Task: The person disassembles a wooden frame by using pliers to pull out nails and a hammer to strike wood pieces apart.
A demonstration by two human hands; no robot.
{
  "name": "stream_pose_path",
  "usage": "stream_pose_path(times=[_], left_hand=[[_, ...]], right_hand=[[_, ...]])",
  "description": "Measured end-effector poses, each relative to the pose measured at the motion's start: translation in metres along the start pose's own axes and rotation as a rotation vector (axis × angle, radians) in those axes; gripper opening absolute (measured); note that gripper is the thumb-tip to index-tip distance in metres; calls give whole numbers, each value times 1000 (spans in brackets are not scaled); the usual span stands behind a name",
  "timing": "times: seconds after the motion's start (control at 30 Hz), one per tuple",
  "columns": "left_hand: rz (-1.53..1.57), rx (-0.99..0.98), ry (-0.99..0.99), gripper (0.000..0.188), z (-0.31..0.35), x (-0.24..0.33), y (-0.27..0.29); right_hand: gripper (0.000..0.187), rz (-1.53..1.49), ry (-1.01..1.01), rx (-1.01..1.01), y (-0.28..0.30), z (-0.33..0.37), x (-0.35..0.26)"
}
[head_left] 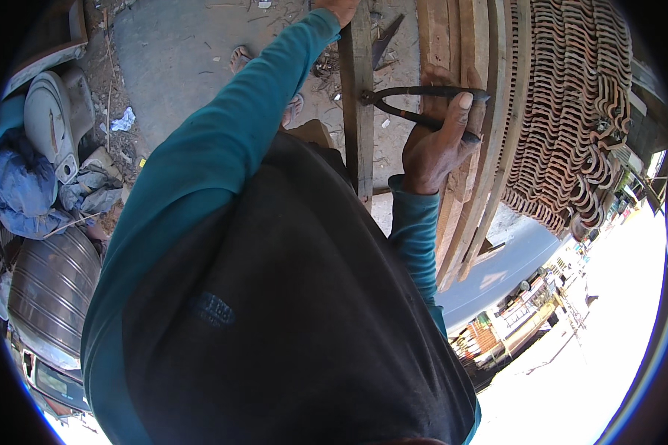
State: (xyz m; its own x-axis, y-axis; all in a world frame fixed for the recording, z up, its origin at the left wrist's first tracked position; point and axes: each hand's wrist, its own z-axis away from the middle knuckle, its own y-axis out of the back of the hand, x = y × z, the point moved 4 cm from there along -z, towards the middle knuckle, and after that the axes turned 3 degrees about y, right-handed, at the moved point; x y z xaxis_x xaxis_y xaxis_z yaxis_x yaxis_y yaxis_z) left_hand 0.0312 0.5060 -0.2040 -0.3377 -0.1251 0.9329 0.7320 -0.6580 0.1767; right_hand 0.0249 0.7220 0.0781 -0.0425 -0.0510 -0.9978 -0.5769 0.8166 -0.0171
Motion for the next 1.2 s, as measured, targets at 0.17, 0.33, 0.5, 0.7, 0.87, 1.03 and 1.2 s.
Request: stream_pose_path(times=[0.17,0.33,0.5,0.7,0.87,1.03,1.2], left_hand=[[62,-5,42,83,-2,-11,8],[-10,-51,73,83,8,12,6],[-39,-28,119,84,12,19,9],[146,104,5,78,14,4,24],[235,47,122,52,8,13,6],[-657,454,-745,51,-43,-83,29],[-152,38,-137,83,-21,-21,-13]], right_hand=[[60,-51,72,-83,-13,6,-9],[55,-22,144,-77,-10,6,1],[49,-6,146,-34,-17,9,-6],[47,-62,171,-76,-12,3,6],[45,-60,219,-60,-16,-9,15],[44,68,125,-167,-48,-20,8],[38,163,125,-50,-31,-50,30]])
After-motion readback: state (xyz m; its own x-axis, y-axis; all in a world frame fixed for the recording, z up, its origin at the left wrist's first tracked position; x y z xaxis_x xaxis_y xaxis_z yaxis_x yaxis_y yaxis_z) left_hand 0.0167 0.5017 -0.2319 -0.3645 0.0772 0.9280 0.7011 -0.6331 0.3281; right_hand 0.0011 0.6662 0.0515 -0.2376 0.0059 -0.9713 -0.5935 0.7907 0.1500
